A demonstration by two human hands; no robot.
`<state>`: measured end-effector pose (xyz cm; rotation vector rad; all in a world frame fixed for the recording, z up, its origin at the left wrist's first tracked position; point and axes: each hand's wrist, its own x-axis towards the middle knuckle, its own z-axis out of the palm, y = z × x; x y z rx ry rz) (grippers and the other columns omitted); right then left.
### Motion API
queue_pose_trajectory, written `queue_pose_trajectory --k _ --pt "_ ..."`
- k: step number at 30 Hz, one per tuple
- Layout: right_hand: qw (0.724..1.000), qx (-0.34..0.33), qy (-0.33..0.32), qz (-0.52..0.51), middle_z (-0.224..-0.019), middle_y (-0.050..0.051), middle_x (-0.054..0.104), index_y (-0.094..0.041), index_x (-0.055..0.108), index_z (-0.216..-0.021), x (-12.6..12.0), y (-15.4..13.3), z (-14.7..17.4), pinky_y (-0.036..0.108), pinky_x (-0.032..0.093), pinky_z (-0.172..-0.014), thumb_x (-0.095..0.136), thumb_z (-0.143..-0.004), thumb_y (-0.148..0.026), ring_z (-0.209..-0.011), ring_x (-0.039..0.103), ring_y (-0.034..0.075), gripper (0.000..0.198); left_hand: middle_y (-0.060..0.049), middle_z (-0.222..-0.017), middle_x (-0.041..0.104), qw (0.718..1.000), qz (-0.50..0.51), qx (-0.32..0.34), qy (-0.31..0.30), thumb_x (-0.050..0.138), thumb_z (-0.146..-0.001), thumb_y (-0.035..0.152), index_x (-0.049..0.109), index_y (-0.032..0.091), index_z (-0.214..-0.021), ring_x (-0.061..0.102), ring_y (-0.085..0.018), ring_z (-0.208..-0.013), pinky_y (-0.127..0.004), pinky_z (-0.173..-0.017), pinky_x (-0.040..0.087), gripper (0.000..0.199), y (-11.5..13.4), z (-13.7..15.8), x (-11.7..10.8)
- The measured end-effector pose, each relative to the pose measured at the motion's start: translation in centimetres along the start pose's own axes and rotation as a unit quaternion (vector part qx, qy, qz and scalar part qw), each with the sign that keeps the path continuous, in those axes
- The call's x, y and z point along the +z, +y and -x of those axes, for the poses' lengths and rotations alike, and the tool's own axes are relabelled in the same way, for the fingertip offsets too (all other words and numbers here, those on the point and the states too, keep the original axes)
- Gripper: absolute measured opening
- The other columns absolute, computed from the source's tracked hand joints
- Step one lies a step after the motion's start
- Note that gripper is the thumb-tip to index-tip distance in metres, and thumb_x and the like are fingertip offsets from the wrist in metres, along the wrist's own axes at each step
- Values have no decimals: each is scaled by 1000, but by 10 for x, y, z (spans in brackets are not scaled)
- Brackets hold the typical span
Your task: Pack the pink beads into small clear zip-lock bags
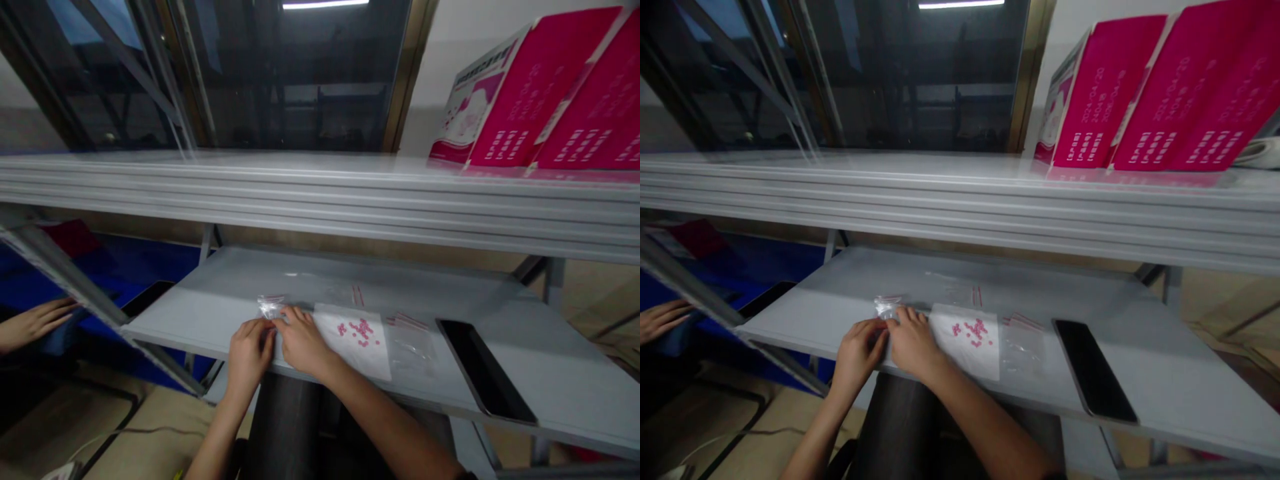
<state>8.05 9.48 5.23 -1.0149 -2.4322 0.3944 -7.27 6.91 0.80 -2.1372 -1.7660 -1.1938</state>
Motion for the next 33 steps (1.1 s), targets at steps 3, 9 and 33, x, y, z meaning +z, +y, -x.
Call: queue_pose_trajectory --k 3,9,33 --pt "995 18 67 -67 -122 17 56 -11 62 -116 8 -11 18 47 43 -97 47 -82 -6 -115 51 30 37 -7 -92 71 999 25 17 32 52 -91 23 67 18 -89 64 -24 -90 -38 -83 52 16 9 5 -14" --pt "803 253 181 -508 -93 7 60 -18 59 -111 2 -3 92 28 50 -58 57 -88 -41 -74 60 17 33 -4 -94 68 977 181 75 88 58 -87 5 67 21 -91 59 -19 -90 -33 -81 46 19 50 26 -41" --pt "699 324 10 -638 -67 6 72 -18 47 -80 -32 2 182 13 25 -34 73 -75 -44 -46 62 12 37 1 -78 61 923 358 -76 -119 53 -90 22 55 22 -108 62 -14 -73 -22 -69 50 18 115 58 -27"
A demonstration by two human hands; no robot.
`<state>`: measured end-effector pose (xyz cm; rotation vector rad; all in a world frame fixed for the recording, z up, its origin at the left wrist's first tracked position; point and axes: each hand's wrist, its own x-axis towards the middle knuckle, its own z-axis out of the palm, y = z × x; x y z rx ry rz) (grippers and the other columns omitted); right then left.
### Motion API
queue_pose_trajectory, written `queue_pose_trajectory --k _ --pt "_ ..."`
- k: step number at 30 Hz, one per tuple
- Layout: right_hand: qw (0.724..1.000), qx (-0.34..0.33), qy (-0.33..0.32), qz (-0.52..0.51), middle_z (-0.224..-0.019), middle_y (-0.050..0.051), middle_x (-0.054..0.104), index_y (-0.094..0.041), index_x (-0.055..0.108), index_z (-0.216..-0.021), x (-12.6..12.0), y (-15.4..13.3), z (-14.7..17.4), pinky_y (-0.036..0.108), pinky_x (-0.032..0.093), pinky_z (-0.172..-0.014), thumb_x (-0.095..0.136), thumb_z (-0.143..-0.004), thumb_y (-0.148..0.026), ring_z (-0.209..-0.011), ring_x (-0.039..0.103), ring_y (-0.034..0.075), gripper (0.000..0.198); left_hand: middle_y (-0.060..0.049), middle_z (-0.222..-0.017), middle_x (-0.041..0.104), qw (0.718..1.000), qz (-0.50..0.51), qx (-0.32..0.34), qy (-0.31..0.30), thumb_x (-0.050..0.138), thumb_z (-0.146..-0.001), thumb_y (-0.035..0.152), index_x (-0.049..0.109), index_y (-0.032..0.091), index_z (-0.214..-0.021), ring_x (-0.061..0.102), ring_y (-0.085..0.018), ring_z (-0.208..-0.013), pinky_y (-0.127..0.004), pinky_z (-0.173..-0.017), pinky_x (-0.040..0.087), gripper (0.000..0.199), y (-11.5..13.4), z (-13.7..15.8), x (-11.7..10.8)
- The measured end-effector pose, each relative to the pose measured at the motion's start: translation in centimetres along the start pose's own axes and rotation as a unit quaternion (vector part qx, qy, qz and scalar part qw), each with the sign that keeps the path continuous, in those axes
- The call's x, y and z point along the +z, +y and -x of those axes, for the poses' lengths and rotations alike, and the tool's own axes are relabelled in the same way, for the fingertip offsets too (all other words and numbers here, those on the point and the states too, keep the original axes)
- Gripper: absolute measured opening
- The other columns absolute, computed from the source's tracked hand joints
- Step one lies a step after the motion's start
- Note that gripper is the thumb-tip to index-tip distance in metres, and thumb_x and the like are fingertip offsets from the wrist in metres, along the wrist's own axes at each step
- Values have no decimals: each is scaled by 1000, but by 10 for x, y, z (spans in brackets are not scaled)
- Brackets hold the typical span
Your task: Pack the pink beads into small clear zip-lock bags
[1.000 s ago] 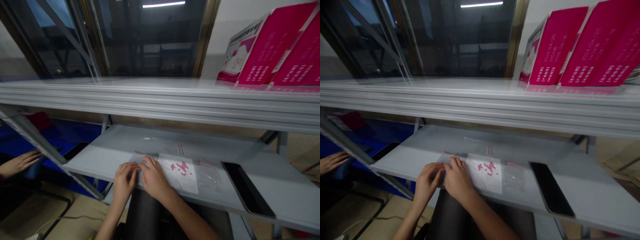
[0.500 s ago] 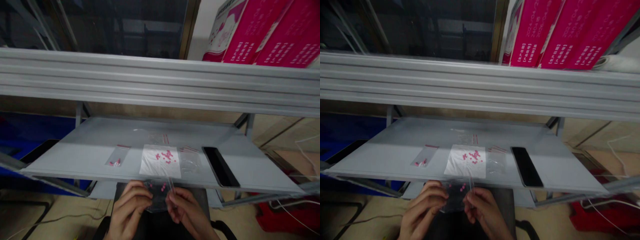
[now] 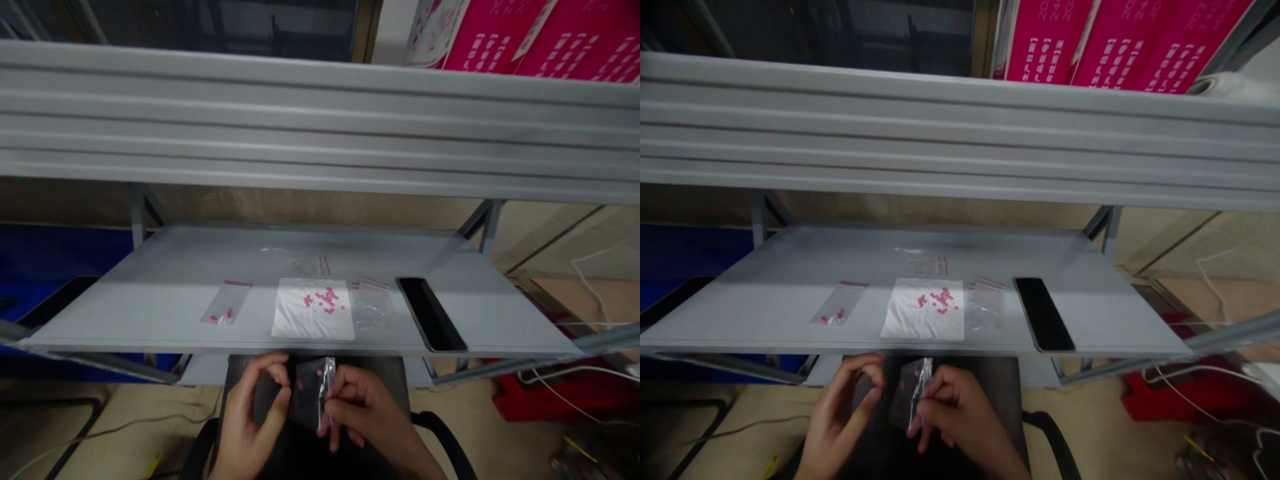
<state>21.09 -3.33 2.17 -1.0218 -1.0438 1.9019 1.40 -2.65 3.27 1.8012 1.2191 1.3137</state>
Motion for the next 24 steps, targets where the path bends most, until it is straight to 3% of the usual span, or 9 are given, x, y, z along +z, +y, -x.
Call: queue_pose_trajectory --k 2,6,9,13,18,24 --pt "1000 -4 -1 17 -67 5 71 -19 46 -78 6 -1 -1 14 26 -35 71 -76 -43 -49 64 13 36 3 -69 58 999 -9 8 -51 54 -88 20 56 20 -88 60 -12 -63 -19 -60 48 3 9 -2 5" --pt "993 -89 14 81 -74 3 65 -17 49 -69 19 -5 -2 21 43 -56 72 -75 -33 -69 61 14 29 3 -59 53 989 -29 -2 -145 54 -83 20 47 20 -66 53 -11 -53 -18 -51 42 19 21 -5 15" --pt "986 -103 31 129 -72 0 59 -16 51 -66 26 -8 -1 25 44 -70 69 -75 -23 -73 55 14 21 3 -57 51 984 -31 -38 -173 53 -82 22 39 20 -62 51 -11 -52 -19 -50 38 25 18 -4 21" --pt "986 -94 10 138 -69 -2 54 -15 53 -67 31 -10 0 23 41 -65 66 -75 -18 -68 49 12 15 3 -58 49 974 -28 -73 -212 48 -87 25 38 20 -61 49 -11 -55 -20 -53 37 28 12 -3 23" --pt "998 -10 0 62 -59 -4 54 -16 52 -67 24 -2 -2 18 39 -47 77 -68 -32 -50 47 8 30 1 -64 53 958 59 -122 -251 46 -93 36 46 19 -68 52 -13 -62 -21 -58 41 30 10 -2 16" --pt "997 -1 -64 32 -65 4 65 -15 56 -71 17 -1 0 16 37 -40 63 -80 -49 -46 55 8 36 -2 -67 62 941 124 -124 -289 44 -95 33 53 19 -71 60 -15 -64 -23 -63 47 29 10 -3 2"
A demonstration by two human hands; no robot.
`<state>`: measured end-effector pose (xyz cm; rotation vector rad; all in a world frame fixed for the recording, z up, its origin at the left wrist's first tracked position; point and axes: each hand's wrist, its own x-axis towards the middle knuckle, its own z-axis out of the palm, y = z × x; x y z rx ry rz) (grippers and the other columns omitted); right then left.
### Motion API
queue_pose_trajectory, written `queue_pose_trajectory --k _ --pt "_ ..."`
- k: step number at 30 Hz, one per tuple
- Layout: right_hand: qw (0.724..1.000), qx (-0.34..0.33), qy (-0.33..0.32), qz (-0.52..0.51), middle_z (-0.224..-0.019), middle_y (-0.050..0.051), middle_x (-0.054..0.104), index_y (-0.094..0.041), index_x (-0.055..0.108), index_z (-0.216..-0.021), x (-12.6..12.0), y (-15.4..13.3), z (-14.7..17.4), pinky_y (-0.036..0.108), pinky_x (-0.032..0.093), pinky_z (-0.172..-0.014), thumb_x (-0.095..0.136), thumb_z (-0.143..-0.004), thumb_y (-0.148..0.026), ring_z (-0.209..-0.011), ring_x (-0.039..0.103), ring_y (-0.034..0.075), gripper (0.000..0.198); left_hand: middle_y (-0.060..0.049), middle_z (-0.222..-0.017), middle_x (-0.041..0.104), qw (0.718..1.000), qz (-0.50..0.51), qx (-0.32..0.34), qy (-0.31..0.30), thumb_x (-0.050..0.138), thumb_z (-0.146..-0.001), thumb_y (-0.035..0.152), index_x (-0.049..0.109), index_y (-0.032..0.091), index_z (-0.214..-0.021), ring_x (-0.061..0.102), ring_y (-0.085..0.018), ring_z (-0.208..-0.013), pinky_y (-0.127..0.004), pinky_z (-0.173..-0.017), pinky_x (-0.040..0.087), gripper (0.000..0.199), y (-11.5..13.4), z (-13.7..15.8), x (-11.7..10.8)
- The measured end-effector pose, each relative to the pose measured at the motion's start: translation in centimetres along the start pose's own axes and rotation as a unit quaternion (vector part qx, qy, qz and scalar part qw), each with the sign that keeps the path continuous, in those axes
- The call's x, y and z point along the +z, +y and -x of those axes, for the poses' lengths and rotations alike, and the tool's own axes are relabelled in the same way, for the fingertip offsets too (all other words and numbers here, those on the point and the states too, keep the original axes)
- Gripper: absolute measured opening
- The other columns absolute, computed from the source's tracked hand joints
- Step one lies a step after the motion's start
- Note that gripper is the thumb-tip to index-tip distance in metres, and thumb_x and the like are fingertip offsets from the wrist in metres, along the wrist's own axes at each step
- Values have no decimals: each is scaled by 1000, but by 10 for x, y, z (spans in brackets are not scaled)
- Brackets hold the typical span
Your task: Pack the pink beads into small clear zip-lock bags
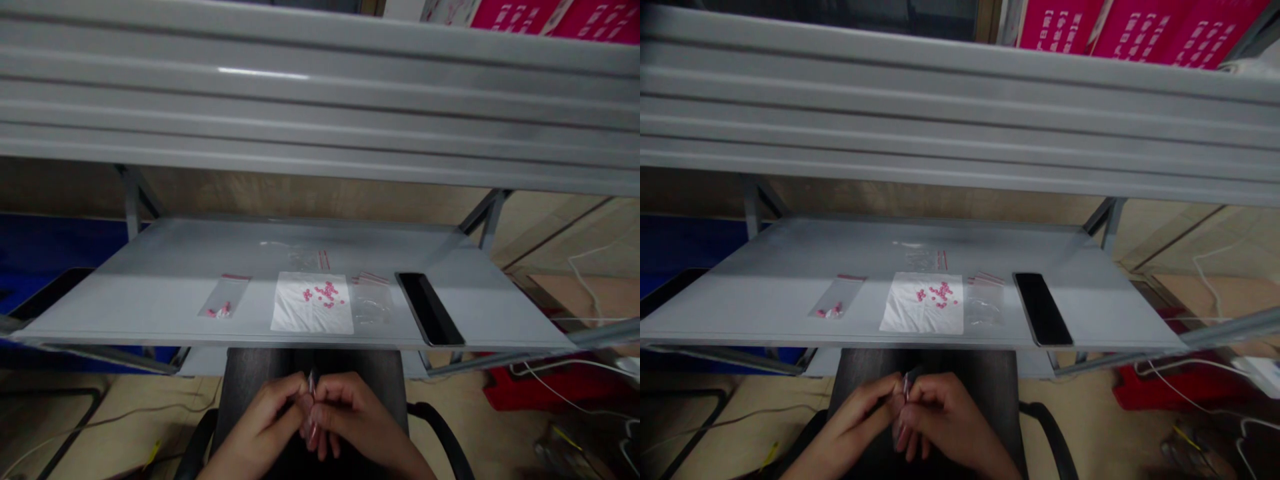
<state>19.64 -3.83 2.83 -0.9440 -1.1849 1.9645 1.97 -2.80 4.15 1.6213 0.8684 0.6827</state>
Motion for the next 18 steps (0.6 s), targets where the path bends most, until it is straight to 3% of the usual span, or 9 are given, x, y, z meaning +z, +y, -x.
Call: queue_pose_trajectory --k 3,5,9,14,17,18 --pt "999 -3 24 37 -60 1 61 -15 58 -70 3 -5 2 17 36 -43 59 -82 -39 -45 50 7 27 -1 -66 62 999 -33 15 -1 44 -93 26 57 19 -75 59 -14 -62 -22 -60 47 24 1 1 -1" --pt "990 -21 86 106 -54 -2 53 -16 57 -64 8 -7 3 18 33 -46 55 -79 -28 -47 46 8 19 0 -61 58 994 -98 33 44 46 -88 20 55 19 -70 56 -13 -57 -20 -54 43 20 0 0 2" --pt "941 -67 194 271 -53 -3 50 -16 56 -58 17 -10 2 21 29 -51 47 -71 -15 -53 45 10 15 4 -52 52 961 -235 52 140 48 -75 11 45 19 -58 52 -10 -47 -18 -46 34 18 -3 -3 11" --pt "878 -74 271 388 -48 -5 41 -18 40 -52 14 -11 1 22 24 -48 51 -70 -17 -47 40 9 21 5 -46 46 927 -302 67 212 50 -76 15 40 20 -56 47 -9 -39 -19 -41 31 23 -3 0 5" --pt "876 -90 262 395 -48 -5 41 -19 39 -54 11 -15 3 22 25 -48 50 -69 -14 -46 40 8 19 1 -65 59 928 -283 119 211 64 -76 28 54 20 -77 59 -15 -56 -23 -51 47 13 -4 2 -1" --pt "877 -93 258 395 -48 -5 41 -19 40 -54 11 -17 3 22 25 -47 50 -69 -14 -46 40 8 18 -5 -83 66 929 -278 141 199 72 -71 36 58 18 -96 65 -20 -71 -28 -62 54 34 -5 2 -1"
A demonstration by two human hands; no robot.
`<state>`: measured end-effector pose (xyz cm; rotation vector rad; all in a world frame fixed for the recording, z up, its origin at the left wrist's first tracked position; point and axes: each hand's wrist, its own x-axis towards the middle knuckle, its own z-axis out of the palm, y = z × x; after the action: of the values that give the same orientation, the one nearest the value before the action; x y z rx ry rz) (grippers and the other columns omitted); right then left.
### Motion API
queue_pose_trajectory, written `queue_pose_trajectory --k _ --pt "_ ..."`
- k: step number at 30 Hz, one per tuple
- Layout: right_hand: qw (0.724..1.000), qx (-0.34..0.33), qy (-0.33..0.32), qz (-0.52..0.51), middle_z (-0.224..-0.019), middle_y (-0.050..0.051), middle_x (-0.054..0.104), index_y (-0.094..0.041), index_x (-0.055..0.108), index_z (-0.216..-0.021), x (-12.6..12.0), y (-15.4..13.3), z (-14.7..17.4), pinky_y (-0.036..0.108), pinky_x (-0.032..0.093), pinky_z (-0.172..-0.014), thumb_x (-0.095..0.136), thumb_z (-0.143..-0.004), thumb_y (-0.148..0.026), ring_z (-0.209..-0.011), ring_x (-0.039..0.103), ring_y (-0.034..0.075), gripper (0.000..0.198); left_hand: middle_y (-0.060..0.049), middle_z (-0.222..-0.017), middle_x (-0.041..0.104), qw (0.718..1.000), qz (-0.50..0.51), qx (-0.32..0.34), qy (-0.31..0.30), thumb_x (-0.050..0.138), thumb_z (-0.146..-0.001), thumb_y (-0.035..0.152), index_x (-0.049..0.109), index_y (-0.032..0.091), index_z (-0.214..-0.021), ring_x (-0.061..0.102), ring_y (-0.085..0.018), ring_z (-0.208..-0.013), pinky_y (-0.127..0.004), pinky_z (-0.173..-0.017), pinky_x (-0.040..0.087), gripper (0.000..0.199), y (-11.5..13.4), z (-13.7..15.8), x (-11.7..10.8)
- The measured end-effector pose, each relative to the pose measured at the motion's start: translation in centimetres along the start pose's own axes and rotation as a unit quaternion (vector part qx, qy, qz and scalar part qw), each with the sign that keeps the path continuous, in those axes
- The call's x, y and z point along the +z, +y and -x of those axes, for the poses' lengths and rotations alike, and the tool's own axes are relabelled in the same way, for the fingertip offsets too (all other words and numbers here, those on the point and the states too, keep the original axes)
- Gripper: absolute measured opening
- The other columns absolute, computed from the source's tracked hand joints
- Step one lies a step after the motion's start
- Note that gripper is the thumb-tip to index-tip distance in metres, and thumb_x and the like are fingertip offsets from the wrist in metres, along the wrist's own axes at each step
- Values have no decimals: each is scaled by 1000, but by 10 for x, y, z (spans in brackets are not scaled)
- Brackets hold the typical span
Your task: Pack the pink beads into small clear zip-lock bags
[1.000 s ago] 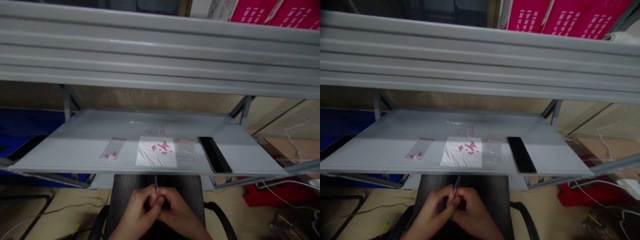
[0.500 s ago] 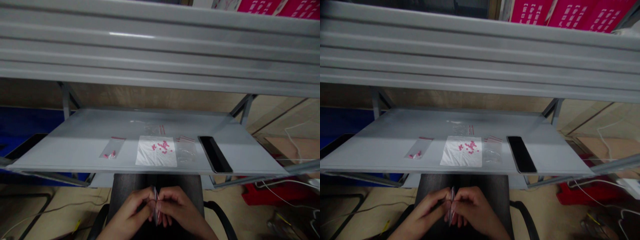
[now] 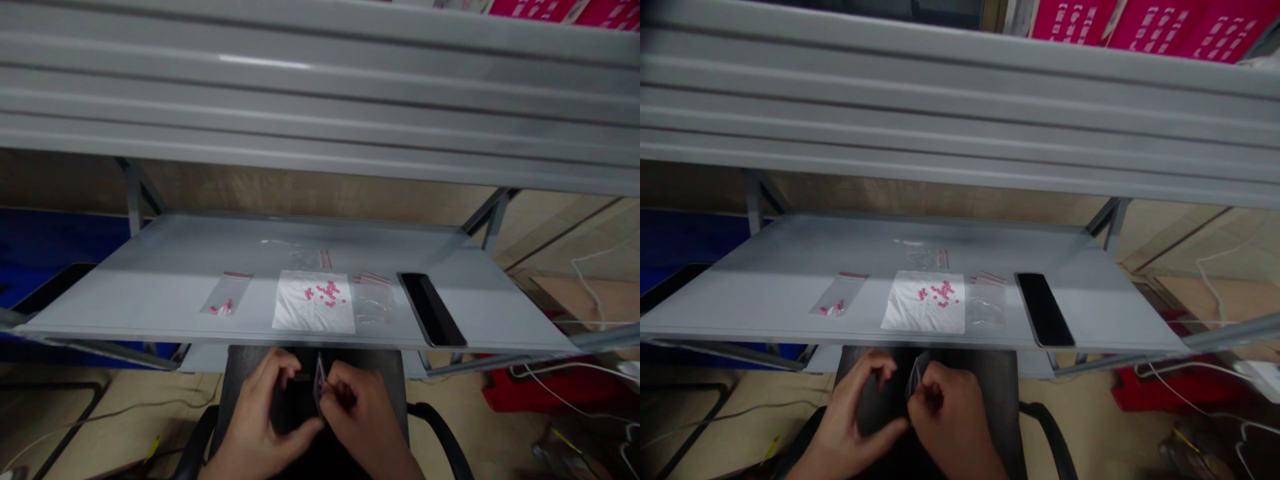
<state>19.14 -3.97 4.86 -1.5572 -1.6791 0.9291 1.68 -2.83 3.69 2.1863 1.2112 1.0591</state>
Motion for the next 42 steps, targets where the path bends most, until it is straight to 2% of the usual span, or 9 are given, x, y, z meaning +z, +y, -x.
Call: queue_pose_trajectory --k 2,3,6,11,19,27,30,35,42 --pt "1000 -3 -6 1 -48 -5 42 -19 40 -55 -2 -3 0 21 26 -47 49 -69 -13 -45 40 9 18 -17 -121 61 999 12 39 -29 82 -60 45 44 16 -132 62 -32 -108 -44 -88 55 86 -3 0 4" --pt "1000 -2 -11 3 -48 -5 42 -19 40 -55 -4 -4 0 22 26 -47 49 -69 -14 -45 40 9 18 -20 -133 55 998 16 49 -46 83 -59 45 37 17 -140 56 -35 -119 -49 -96 51 97 -5 0 7" --pt "1000 8 -24 8 -48 -5 43 -19 41 -55 -7 -6 0 22 26 -47 49 -71 -16 -45 41 9 18 -16 -132 57 996 43 59 -56 80 -66 32 41 23 -136 54 -33 -124 -53 -104 45 81 -9 -1 17" --pt "999 26 -21 13 -48 -4 44 -19 42 -53 -14 -4 -2 22 24 -46 51 -72 -17 -46 41 9 20 -8 -109 68 993 104 50 -16 80 -68 31 52 24 -119 65 -27 -106 -50 -103 46 59 -12 -4 22" --pt "999 21 -10 -36 -51 -2 47 -19 46 -57 -21 -4 -7 23 29 -47 50 -86 -39 -48 45 11 35 -5 -91 64 982 176 36 58 73 -75 48 58 21 -108 64 -20 -81 -30 -70 53 46 -9 -13 20" --pt "997 29 16 -72 -58 0 52 -19 48 -62 -17 11 -15 25 35 -53 47 -91 -47 -56 51 14 40 -8 -103 64 994 82 25 68 71 -77 24 57 20 -112 63 -22 -95 -34 -82 51 38 -29 -46 -15" --pt "997 21 25 -71 -65 2 59 -18 58 -73 -8 10 -21 25 37 -55 48 -92 -41 -60 55 15 31 -9 -107 66 998 2 56 23 72 -75 24 58 18 -113 63 -23 -98 -37 -85 51 41 -43 -78 -33" --pt "998 -46 40 6 -77 4 64 -17 64 -84 7 4 -35 26 39 -61 53 -90 -24 -69 58 16 15 -9 -112 69 985 -91 66 -128 71 -77 32 62 18 -112 65 -26 -103 -41 -90 52 39 -70 -127 -38" --pt "993 -86 70 34 -79 4 63 -16 64 -86 13 10 -45 27 41 -67 55 -85 -12 -73 58 18 10 -14 -117 70 965 -178 58 -183 74 -72 33 65 16 -114 65 -31 -106 -43 -93 49 46 -87 -150 -26"
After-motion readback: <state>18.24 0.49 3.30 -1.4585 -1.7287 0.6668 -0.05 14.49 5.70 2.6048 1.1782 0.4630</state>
